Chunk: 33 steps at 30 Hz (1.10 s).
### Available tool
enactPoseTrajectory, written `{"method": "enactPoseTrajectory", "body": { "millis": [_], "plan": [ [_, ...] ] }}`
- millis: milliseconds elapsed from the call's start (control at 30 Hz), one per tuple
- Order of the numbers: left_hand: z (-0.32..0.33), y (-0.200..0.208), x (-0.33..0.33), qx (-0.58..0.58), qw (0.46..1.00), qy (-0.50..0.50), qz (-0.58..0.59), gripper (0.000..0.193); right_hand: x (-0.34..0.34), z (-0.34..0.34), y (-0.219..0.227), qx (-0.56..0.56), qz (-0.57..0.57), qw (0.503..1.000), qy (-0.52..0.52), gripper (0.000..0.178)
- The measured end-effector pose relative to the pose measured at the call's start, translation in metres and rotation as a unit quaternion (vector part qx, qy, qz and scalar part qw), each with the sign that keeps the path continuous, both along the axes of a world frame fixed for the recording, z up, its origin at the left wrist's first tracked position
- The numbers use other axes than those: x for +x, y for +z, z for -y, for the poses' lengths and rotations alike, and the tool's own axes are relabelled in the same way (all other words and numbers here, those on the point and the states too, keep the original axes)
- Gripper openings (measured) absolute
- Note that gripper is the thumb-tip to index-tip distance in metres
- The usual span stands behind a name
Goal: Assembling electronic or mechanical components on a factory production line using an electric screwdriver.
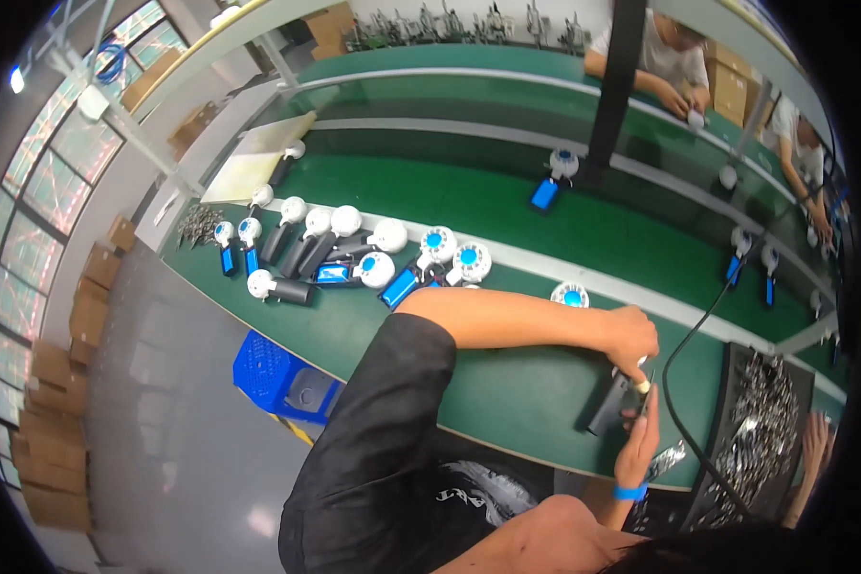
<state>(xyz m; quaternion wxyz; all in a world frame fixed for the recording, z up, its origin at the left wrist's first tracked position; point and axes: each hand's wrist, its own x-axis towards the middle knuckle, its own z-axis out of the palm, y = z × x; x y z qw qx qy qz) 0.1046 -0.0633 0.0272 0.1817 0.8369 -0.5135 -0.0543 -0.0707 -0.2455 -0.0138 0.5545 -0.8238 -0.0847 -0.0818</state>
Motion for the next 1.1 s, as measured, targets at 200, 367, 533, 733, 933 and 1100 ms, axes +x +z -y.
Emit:
{"method": "enactPoseTrajectory", "body": {
  "millis": [200, 367, 533, 733, 933, 1100],
  "plan": [
    [-0.041, 0.031, 0.122, -0.007, 0.944, 0.329, 0.031, 0.064, -0.028, 0.107, -0.035, -0.049, 0.0, 0.983, -0.177, 0.05],
    [-0.191, -0.016, 0.307, -0.107, 0.869, 0.475, 0.086, 0.062, -0.031, 0.131, -0.054, -0.192, 0.135, 0.949, -0.21, 0.039],
    [-0.261, -0.019, 0.303, -0.286, 0.756, 0.589, 0.006, 0.073, -0.057, 0.11, -0.037, -0.258, 0.039, 0.945, -0.197, 0.038],
    [-0.308, -0.032, 0.22, -0.027, 0.717, 0.694, -0.068, 0.068, -0.031, 0.107, -0.001, -0.368, 0.073, 0.925, -0.064, 0.037],
    [-0.285, -0.043, 0.177, -0.044, 0.827, 0.56, 0.003, 0.059, 0.008, 0.203, -0.103, -0.369, 0.032, 0.929, -0.007, 0.036],
    [-0.2, -0.013, 0.14, -0.105, 0.881, 0.461, -0.04, 0.048, 0.009, 0.179, -0.045, -0.536, 0.287, 0.778, 0.159, 0.037]
  ]
}}
